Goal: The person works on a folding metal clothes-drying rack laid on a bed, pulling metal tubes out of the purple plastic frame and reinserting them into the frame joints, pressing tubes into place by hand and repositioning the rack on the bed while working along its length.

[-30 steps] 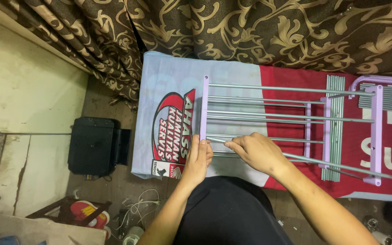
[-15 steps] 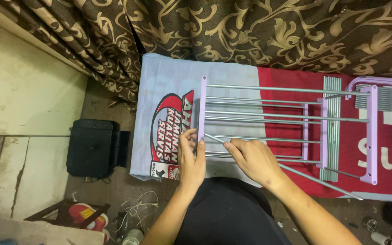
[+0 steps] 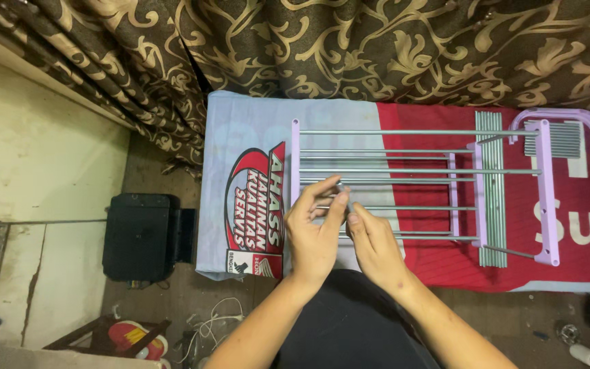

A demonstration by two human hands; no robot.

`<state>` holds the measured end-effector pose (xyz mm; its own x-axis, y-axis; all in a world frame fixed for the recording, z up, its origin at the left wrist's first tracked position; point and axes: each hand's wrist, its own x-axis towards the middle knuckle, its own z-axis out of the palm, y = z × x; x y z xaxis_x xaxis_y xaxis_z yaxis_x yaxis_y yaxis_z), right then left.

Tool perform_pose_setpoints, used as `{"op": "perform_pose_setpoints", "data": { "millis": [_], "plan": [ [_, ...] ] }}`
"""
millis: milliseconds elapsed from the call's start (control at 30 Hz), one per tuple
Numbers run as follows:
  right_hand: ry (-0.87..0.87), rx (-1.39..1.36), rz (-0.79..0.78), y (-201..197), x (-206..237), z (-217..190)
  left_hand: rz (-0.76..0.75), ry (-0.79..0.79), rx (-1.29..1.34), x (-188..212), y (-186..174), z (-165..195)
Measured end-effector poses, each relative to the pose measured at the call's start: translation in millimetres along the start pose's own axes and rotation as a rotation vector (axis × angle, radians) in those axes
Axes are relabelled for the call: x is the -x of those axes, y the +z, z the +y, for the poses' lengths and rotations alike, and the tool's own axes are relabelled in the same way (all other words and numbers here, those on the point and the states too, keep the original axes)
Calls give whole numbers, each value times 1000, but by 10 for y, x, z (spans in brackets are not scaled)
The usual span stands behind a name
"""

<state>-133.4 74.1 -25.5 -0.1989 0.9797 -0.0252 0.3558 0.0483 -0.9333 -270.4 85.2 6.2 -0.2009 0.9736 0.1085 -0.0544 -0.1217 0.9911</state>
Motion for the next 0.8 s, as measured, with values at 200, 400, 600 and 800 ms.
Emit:
{"op": "perform_pose_setpoints", "data": {
  "millis": [200, 400, 600, 800],
  "plan": [
    [-18, -141, 159, -77, 107, 35, -56, -76, 148, -155, 264, 118],
    [22, -236, 210, -175, 184, 79, -104, -218, 258, -296, 441, 355],
    [42, -301, 201, -141, 389, 206, -93, 87, 313, -682, 508, 580],
    [48, -382, 117, -60, 676, 557, -121, 228, 311, -1110, 577, 863]
  ]
}}
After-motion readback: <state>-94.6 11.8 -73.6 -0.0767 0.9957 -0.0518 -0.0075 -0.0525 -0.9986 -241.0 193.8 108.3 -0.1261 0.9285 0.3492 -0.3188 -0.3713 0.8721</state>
